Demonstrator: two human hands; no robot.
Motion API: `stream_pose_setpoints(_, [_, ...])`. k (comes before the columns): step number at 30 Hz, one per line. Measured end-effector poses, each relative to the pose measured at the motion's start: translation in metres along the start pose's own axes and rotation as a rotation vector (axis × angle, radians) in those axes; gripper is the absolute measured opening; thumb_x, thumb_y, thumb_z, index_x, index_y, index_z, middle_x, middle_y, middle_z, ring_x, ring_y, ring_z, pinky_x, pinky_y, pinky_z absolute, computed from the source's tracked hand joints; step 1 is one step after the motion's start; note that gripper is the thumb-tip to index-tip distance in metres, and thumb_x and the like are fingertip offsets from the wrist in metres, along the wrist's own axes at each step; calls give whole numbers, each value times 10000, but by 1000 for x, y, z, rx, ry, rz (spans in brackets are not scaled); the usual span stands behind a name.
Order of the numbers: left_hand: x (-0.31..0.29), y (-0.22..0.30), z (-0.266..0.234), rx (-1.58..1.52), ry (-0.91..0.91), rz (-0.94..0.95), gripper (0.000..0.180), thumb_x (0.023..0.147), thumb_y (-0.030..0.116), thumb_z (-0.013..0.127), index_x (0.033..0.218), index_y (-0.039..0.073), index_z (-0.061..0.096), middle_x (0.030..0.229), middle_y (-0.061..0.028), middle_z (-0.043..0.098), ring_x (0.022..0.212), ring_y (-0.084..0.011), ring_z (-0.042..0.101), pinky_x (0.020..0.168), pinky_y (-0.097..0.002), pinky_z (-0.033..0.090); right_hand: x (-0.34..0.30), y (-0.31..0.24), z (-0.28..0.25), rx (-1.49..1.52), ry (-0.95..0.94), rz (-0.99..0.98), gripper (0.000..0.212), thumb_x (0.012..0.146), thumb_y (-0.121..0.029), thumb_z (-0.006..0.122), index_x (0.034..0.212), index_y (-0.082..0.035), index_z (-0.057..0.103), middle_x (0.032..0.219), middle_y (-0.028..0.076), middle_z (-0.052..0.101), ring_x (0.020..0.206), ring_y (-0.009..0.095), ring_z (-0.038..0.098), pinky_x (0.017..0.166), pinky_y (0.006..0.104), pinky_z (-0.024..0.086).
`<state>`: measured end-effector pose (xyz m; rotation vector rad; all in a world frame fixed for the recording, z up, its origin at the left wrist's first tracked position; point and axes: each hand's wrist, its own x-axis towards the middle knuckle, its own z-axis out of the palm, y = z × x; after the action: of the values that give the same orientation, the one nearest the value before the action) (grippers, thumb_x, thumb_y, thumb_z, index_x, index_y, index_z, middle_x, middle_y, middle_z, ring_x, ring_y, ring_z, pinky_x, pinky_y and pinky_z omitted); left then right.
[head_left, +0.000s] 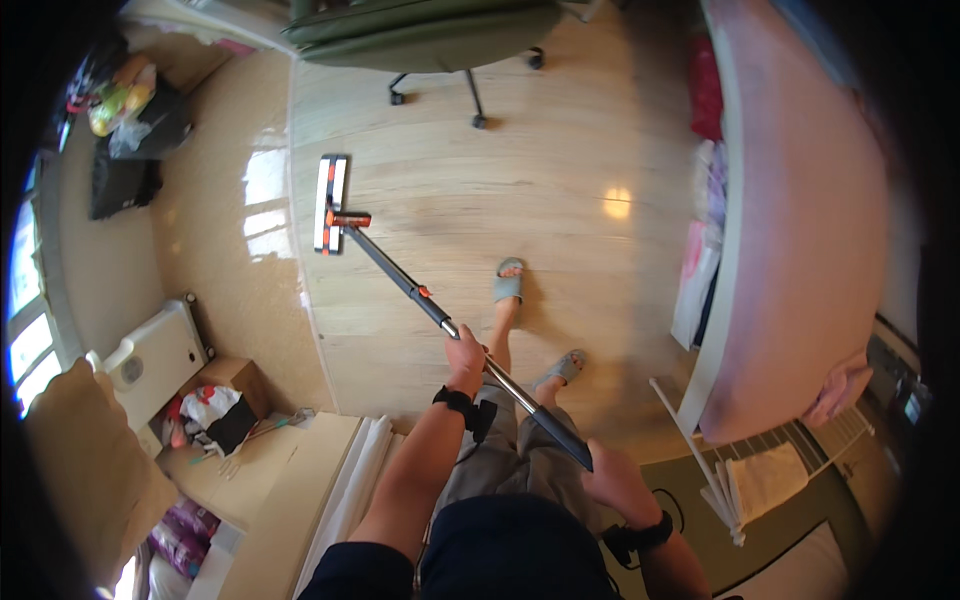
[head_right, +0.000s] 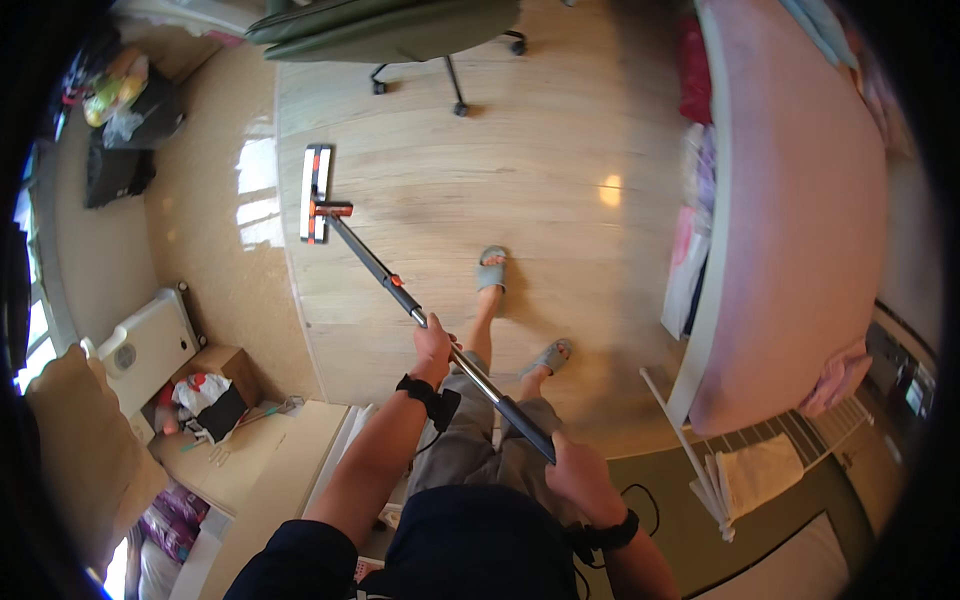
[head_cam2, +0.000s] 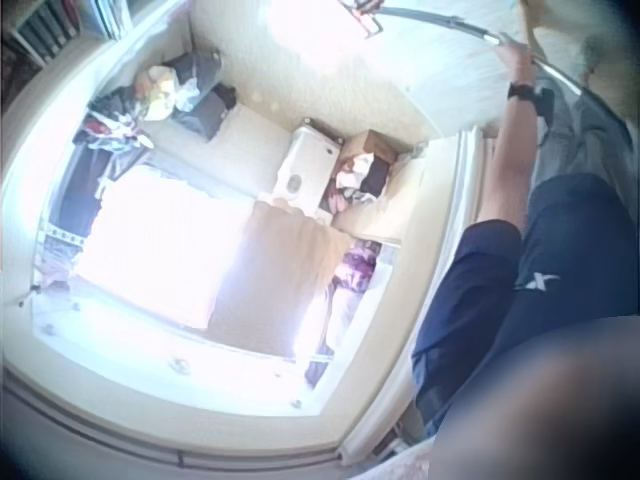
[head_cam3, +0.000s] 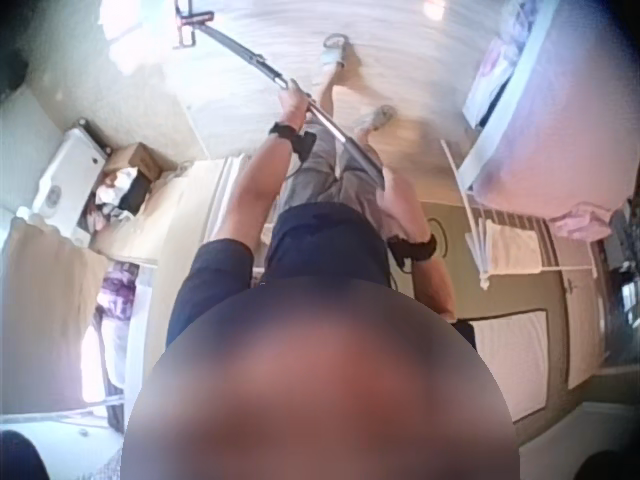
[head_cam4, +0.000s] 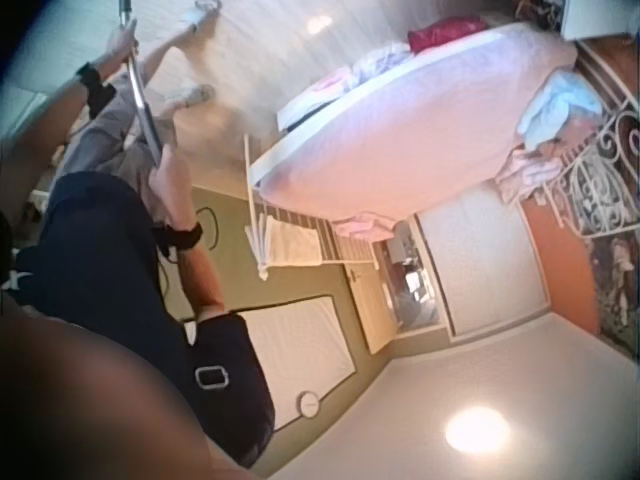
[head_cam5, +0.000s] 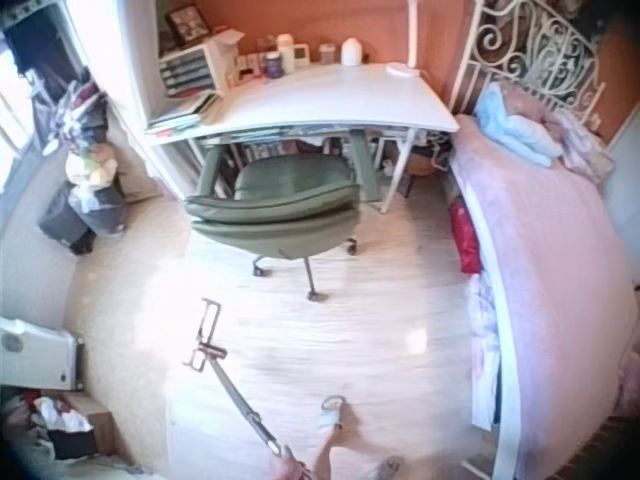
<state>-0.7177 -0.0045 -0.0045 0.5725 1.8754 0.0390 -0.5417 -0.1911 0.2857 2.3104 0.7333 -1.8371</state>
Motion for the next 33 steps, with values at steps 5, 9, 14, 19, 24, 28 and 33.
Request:
stream_pose_setpoints(5, [-76,-96,58,41,-73,5,374,1024,355,486,869,15,503,574,-138,553,441,-303,619,386,-432,475,-91,93,10,46,120,136,243,821,-158,655,1049,-80,622,782,221,678,776,453,676,710,551,525])
stream_pose_setpoints(9, [-177,-154,102,485,-190,-9,381,1013,359,577,976,-20,564,711,-185,642,647,-342,703,546,-440,534,-177,184,49,85,257,169,241,792,-162,672,1013,-79,623,820,229,680,802,452,674,706,558,519])
stream_pose_setpoints(14, [-296,-251,147,731,-311,85,291,1037,305,557,1017,15,548,733,-164,589,649,-325,625,568,-481,499,-289,281,136,150,192,394,294,768,-177,716,1028,-58,651,851,217,700,835,438,692,732,520,543])
stream_pose_setpoints(19, [-304,-438,164,796,-556,341,200,1044,228,558,989,36,559,708,-132,523,637,-309,572,543,-466,423,-353,308,219,581,126,576,424,859,-220,704,1228,-20,645,906,265,711,906,483,682,774,537,533])
stream_pose_setpoints(24, [-245,-485,200,951,-773,661,179,1020,189,582,961,21,603,729,-140,542,677,-325,585,548,-429,379,-331,340,237,781,286,489,584,862,-252,780,1353,-16,568,1008,235,700,904,331,726,770,415,559])
stream_pose_setpoints(28, [-229,-381,268,1150,-652,683,341,987,304,601,979,-29,673,869,-267,658,849,-422,677,691,-500,517,-260,344,219,1188,352,260,550,949,-252,691,1425,-26,533,1079,245,698,943,335,725,806,408,559])
stream_pose_setpoints(33, [-200,-210,378,1774,-636,1371,312,945,239,632,895,-58,716,853,-276,727,856,-397,749,706,-512,605,-128,338,177,1072,586,34,503,1021,-202,591,1491,-65,471,891,103,649,784,187,650,725,343,532])
